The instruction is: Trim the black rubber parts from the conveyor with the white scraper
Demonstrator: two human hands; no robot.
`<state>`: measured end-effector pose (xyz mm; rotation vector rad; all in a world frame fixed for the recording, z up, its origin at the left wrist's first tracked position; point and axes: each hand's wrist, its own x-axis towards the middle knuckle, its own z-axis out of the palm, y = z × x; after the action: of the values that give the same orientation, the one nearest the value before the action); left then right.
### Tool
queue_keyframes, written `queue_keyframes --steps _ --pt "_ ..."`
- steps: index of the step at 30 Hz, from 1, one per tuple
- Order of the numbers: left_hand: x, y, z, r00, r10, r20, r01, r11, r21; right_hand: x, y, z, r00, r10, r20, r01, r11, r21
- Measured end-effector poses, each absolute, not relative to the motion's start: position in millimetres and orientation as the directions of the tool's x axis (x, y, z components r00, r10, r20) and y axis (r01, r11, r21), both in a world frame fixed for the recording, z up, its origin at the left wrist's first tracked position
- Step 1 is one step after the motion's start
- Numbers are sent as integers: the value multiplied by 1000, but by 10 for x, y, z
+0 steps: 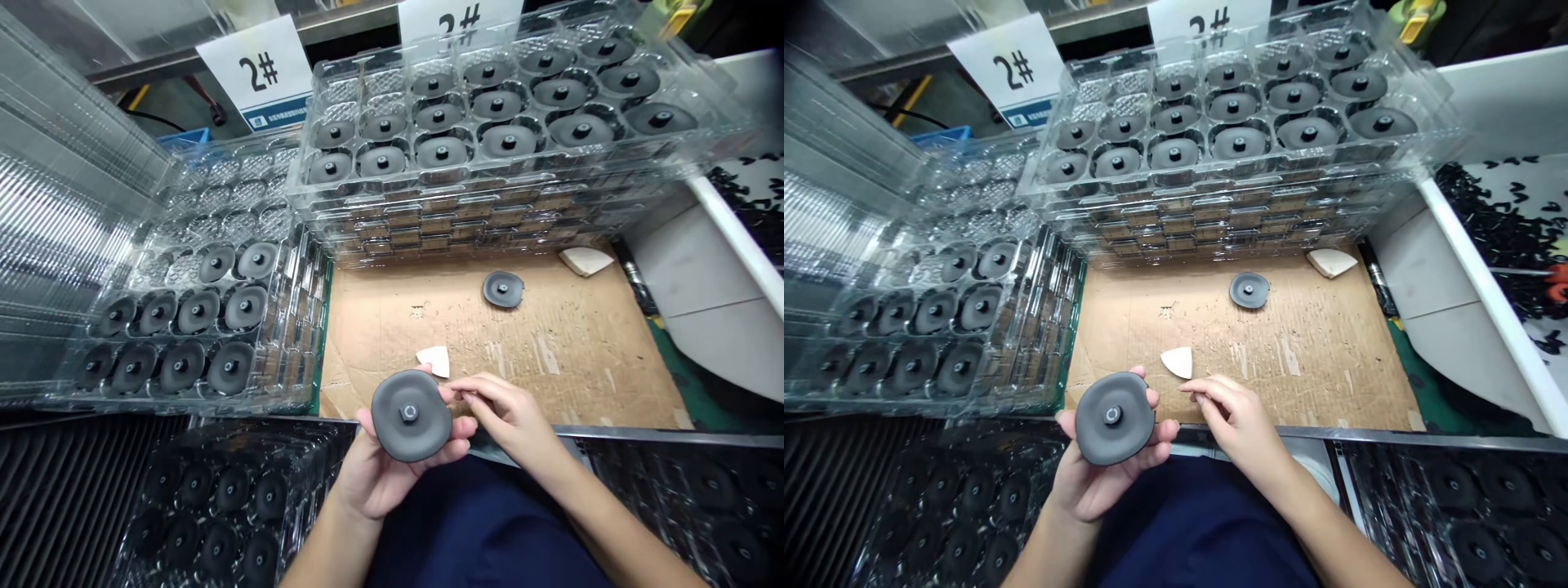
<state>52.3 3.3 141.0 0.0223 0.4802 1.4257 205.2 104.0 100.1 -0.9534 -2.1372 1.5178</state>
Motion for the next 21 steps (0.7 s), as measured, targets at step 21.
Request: queue_keyframes --steps 21 --pt "820 -408 1650 -182 938 295 298 -233 926 2446 603 1643 -650 760 -3 15 9 -1000"
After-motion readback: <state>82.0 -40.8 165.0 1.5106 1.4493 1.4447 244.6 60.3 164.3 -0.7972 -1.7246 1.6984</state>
